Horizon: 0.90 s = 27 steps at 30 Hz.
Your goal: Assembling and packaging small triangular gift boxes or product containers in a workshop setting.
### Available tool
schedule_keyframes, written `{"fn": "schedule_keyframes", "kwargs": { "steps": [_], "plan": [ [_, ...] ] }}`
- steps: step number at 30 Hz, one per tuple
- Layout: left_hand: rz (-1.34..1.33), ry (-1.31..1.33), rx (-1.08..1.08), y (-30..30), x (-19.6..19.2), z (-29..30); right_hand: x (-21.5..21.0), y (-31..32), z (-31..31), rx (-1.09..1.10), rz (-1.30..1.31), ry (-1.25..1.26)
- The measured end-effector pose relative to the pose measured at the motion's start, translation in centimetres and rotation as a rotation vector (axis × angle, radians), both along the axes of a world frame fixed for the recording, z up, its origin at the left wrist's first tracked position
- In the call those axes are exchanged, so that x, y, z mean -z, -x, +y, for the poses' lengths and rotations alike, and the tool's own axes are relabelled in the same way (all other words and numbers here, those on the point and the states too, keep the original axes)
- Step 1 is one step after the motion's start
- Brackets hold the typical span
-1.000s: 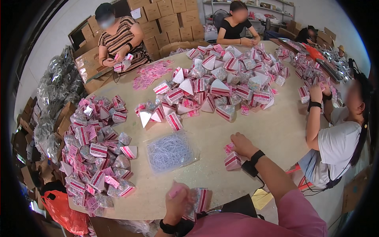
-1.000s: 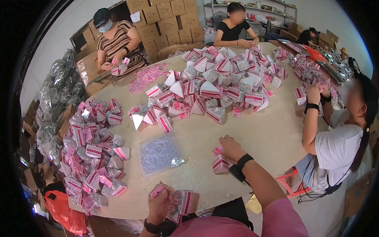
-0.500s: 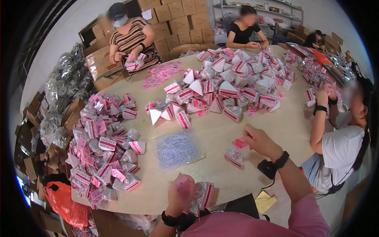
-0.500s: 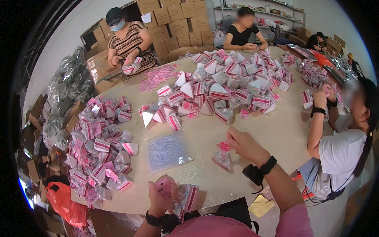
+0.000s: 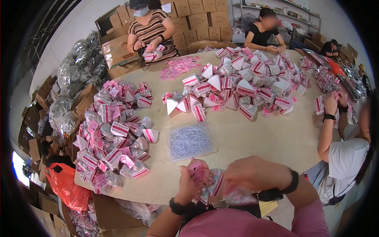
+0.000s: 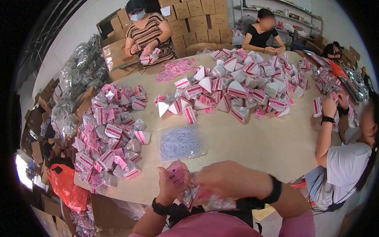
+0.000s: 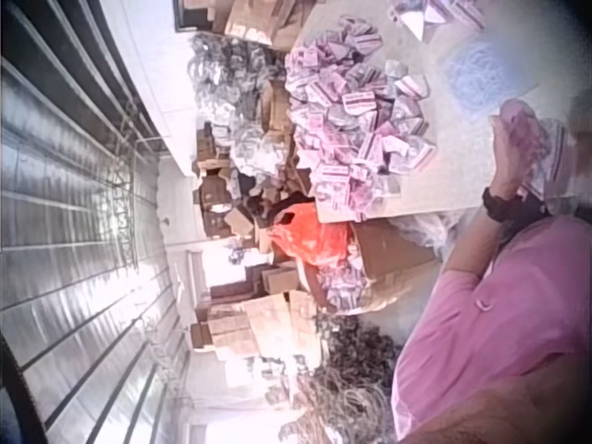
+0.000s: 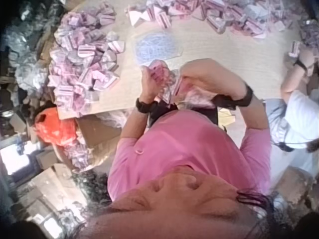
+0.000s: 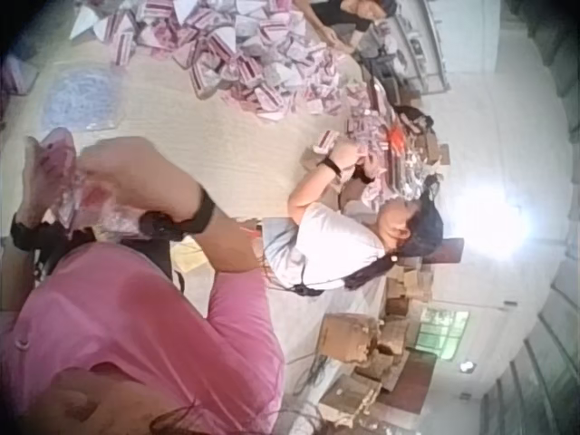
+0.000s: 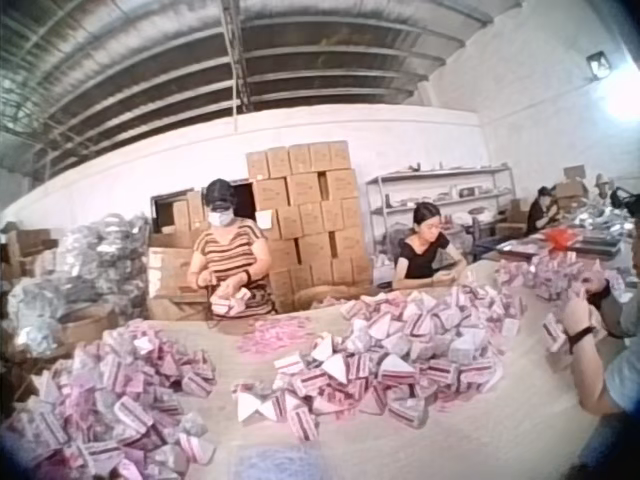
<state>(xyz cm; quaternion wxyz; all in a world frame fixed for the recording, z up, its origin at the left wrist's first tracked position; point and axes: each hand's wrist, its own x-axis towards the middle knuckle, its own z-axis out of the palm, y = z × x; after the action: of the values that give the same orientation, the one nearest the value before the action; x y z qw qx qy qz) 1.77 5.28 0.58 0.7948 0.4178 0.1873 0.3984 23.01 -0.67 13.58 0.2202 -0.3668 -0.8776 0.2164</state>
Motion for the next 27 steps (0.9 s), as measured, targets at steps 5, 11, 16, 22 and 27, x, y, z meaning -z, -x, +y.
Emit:
{"fn": "schedule_keyframes", "kwargs": {
  "steps": [5, 11, 16, 22, 27],
  "plan": [
    [0.141, 0.148, -0.111, -0.7, -0.5, -1.5, 2.6, 3.9, 2.4, 0.002, 0.074, -0.081],
    [0.253, 0.066, -0.064, 0.5, -0.4, -1.6, 5.2, 5.4, 4.8, 0.027, 0.026, -0.132],
    [0.024, 0.218, 0.09, 1.9, 2.0, -1.3, 6.2, 6.1, 5.7, -0.041, -0.024, -0.048],
    [0.386, 0.157, 0.235, 2.8, 0.8, 0.2, 7.9, 5.6, 7.7, -0.063, 0.066, 0.119],
    [0.361, 0.09, 0.208, 2.2, 0.0, 0.8, 7.0, 5.5, 7.5, -0.097, 0.015, 0.155]
  ]
}}
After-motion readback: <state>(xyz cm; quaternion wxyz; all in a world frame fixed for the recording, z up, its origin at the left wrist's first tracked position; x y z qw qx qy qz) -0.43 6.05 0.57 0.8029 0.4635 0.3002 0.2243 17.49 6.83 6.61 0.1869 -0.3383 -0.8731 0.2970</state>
